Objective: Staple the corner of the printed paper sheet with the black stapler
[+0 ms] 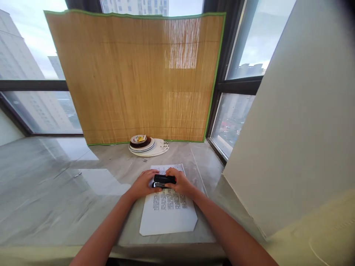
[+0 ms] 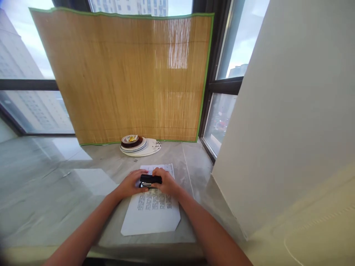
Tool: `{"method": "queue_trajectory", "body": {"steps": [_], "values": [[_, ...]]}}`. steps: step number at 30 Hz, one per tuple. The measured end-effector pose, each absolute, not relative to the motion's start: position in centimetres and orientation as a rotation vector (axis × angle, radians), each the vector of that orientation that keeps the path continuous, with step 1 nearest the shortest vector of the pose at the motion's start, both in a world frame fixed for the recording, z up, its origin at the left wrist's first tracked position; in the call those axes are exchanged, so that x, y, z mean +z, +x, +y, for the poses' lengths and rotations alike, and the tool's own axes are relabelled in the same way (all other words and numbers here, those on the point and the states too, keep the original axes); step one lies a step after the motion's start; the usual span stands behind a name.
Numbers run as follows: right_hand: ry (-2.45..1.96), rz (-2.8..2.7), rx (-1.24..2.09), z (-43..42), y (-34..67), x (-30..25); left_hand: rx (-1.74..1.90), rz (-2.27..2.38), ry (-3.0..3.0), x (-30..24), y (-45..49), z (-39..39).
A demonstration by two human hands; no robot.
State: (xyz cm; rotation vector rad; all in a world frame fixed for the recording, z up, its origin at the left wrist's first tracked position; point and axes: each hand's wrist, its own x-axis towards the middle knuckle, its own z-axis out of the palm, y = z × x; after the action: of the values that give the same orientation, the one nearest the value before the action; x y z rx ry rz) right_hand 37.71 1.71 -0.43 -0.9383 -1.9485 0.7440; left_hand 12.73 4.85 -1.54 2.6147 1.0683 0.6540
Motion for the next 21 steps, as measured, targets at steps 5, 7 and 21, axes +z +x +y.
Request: {"method": "queue_trajectory", "body": {"steps": [5,7,21], "values": [[-0.860,-1.909,0.673,2.3,38.5,-0.8,0.659,1.122,2.591,-1.3,12.8,4.2],[-0.841,-1.813,0.564,2.6,39.5,-0.5,0.665,1.124,2.583,-1.2,12.8,3.9],[-0.762,-1.963,0.579,3.3,41.9,0.1,0.631,1.190,2.577,-1.8,12.9,4.7]]}}
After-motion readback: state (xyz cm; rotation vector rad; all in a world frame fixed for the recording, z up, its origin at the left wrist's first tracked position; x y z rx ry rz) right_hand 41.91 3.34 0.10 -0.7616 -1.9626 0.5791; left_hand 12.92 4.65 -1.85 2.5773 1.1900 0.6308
